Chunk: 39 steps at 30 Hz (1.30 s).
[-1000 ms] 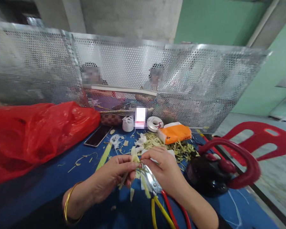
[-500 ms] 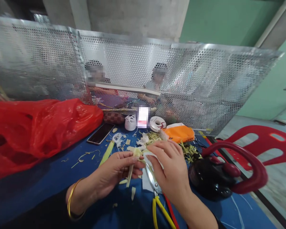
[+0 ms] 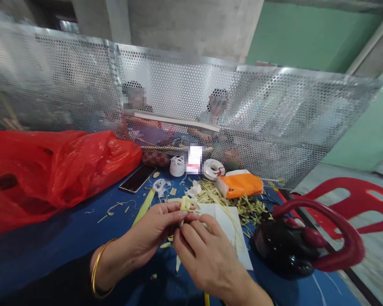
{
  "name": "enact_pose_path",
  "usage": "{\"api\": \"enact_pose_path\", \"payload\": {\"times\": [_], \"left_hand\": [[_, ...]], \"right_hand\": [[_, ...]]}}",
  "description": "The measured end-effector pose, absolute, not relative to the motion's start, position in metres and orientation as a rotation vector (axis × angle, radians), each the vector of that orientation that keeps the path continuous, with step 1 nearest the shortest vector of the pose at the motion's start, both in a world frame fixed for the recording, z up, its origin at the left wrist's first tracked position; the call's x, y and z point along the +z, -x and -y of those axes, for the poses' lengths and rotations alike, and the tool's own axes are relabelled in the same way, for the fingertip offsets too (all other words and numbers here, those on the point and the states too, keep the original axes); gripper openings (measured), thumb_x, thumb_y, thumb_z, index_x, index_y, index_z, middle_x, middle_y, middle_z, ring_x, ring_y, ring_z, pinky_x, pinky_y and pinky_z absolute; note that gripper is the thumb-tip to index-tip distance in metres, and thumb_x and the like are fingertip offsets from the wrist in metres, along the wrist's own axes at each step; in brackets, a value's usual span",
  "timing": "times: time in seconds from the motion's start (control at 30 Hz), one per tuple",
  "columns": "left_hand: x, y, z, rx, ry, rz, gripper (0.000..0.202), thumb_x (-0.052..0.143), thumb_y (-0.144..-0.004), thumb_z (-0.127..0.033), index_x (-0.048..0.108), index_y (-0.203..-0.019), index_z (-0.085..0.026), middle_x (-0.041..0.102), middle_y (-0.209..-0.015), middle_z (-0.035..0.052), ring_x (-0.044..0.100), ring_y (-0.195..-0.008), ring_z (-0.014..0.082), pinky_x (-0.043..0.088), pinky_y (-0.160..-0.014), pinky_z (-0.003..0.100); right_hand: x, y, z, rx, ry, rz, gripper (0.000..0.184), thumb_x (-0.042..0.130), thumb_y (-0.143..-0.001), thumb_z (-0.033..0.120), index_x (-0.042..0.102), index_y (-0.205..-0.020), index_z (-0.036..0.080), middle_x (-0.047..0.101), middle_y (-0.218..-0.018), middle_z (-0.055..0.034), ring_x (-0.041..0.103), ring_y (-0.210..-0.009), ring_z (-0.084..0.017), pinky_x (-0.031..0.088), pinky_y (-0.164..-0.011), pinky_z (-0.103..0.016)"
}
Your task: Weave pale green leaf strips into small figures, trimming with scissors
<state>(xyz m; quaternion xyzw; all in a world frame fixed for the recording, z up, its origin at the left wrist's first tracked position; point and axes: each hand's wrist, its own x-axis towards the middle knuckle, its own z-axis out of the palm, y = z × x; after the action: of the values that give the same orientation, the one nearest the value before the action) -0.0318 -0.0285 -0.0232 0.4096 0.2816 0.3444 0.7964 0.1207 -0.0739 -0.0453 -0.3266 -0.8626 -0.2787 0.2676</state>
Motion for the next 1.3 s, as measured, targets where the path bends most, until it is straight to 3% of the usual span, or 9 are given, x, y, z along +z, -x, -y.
{"api": "enact_pose_path", "payload": {"times": [0.17,0.43,0.7,1.0,1.17,1.3], "left_hand": [[-0.022,0.032,0.028,0.771,-0.912,-0.622,0.02,0.077,-0.068,-0.029,0.071,-0.078,-0.012,0.07,-0.075,0.0042,0.062,-0.069,0.0114,0.044,-0.068,0.021],[-0.021,0.034,0.027,0.81,-0.862,-0.688,0.019,0.073,-0.074,-0.024,0.072,-0.088,-0.013,0.075,-0.083,0.0072,0.068,-0.075,0.0144,0.05,-0.074,0.024],[-0.019,0.037,0.025,0.865,-0.842,-0.73,0.02,0.074,-0.075,-0.026,0.069,-0.088,-0.011,0.075,-0.083,0.0081,0.069,-0.075,0.0144,0.052,-0.073,0.024],[-0.022,0.035,0.024,0.868,-0.832,-0.732,0.021,0.075,-0.073,-0.027,0.07,-0.087,-0.012,0.075,-0.081,0.007,0.068,-0.069,0.0128,0.052,-0.068,0.023],[-0.017,0.035,0.024,0.888,-0.844,-0.76,0.025,0.078,-0.069,-0.028,0.07,-0.084,-0.011,0.074,-0.077,0.006,0.066,-0.065,0.0114,0.05,-0.068,0.022],[-0.013,0.037,0.024,0.873,-0.964,-0.728,0.027,0.079,-0.067,-0.029,0.07,-0.084,-0.01,0.07,-0.072,0.0043,0.061,-0.06,0.0092,0.048,-0.062,0.021]], "right_hand": [[-0.044,-0.12,0.079,-0.649,0.768,2.296,0.022,0.046,-0.091,0.009,0.067,-0.096,0.013,0.071,-0.082,-0.006,0.065,-0.082,-0.019,0.043,-0.088,-0.038],[-0.038,-0.116,0.083,-0.617,0.644,2.289,0.03,0.039,-0.093,0.007,0.068,-0.091,0.011,0.072,-0.077,-0.0075,0.064,-0.073,-0.017,0.047,-0.084,-0.037],[-0.035,-0.107,0.085,-0.51,0.6,2.352,0.028,0.041,-0.09,0.004,0.066,-0.081,0.011,0.067,-0.069,-0.0057,0.058,-0.063,-0.015,0.047,-0.077,-0.033],[-0.037,-0.101,0.084,-0.538,0.569,2.374,0.028,0.041,-0.091,0.004,0.066,-0.081,0.011,0.068,-0.071,-0.005,0.06,-0.065,-0.015,0.048,-0.076,-0.032],[-0.029,-0.111,0.086,-0.526,0.573,2.294,0.02,0.047,-0.09,0.007,0.066,-0.098,0.01,0.072,-0.081,-0.0063,0.065,-0.078,-0.017,0.046,-0.085,-0.032],[-0.028,-0.127,0.083,-0.422,0.978,1.882,0.021,0.058,-0.086,0.016,0.061,-0.107,0.014,0.069,-0.095,-0.0105,0.062,-0.091,-0.023,0.047,-0.083,-0.037]]}}
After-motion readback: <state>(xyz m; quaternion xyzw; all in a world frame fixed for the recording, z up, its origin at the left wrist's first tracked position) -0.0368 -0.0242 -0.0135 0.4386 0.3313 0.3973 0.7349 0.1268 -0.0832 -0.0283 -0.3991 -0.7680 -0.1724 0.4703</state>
